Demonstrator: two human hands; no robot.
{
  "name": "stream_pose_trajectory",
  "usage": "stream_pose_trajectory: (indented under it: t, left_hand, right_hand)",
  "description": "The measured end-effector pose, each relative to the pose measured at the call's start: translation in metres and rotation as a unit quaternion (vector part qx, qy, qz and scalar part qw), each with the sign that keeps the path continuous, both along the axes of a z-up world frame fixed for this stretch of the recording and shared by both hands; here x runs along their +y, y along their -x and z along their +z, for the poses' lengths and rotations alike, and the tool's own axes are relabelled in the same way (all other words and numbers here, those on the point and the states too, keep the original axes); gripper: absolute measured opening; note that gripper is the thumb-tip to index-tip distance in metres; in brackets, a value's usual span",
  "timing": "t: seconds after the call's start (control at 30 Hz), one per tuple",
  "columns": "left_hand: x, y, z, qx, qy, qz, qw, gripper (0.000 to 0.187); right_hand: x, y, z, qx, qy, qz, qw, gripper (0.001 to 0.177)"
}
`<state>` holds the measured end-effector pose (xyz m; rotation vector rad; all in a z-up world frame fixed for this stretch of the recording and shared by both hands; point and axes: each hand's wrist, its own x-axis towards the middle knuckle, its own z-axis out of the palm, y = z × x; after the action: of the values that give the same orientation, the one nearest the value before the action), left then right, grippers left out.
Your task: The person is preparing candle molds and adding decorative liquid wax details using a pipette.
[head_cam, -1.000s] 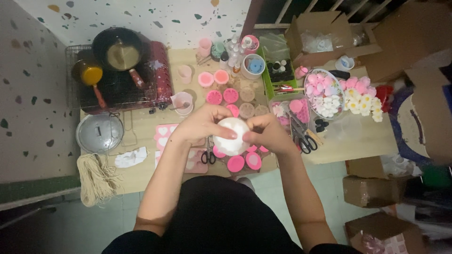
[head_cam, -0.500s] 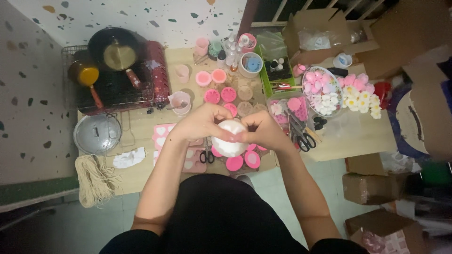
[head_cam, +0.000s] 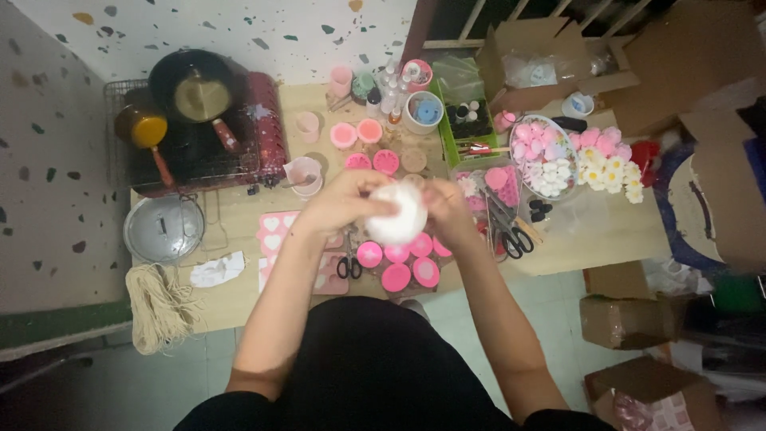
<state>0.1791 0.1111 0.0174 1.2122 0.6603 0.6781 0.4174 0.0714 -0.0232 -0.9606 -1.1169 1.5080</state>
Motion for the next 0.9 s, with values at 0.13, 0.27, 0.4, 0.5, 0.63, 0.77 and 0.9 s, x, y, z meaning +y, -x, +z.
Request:
stream_pose_trajectory:
  t: [0.13, 0.27, 0.4, 0.5, 0.63, 0.77, 0.9]
  left_hand:
    - [-0.014, -0.019, 0.016, -0.084, 0.127, 0.184, 0.971, 0.028]
    - [-0.02, -0.018, 0.024, -0.076, 0.088, 0.155, 0.981, 0.036]
    - [-0.019, -0.004, 0.036, -0.023, 0.019, 0.064, 0.997, 0.038]
    - [-0.018, 0.002, 0.035, -0.039, 0.039, -0.003, 0.998, 0.04]
    - [-0.016, 0.003, 0.01, -0.076, 0.06, -0.03, 0.995, 0.039]
    - [-0.015, -0.001, -0.017, -0.169, 0.141, -0.071, 0.973, 0.044]
    - [-0.013, -0.008, -0.03, -0.224, 0.222, -0.095, 0.944, 0.046]
  right_hand:
    - [0.003, -0.009, -0.013, -0.028, 0.06, -0.031, 0.997, 0.051]
    - [-0.009, 0.008, 0.015, -0.2, -0.088, -0.011, 0.976, 0.029]
    - [-0.012, 0.009, 0.028, -0.207, -0.101, 0.0, 0.973, 0.025]
    - [-0.016, -0.007, 0.007, -0.174, -0.008, 0.028, 0.984, 0.036]
    - [-0.022, -0.007, 0.013, -0.083, -0.007, 0.053, 0.995, 0.042]
    - [-0.025, -0.008, -0.004, 0.041, -0.01, 0.089, 0.995, 0.046]
    - [-0.023, -0.013, -0.019, 0.098, -0.02, 0.096, 0.99, 0.043]
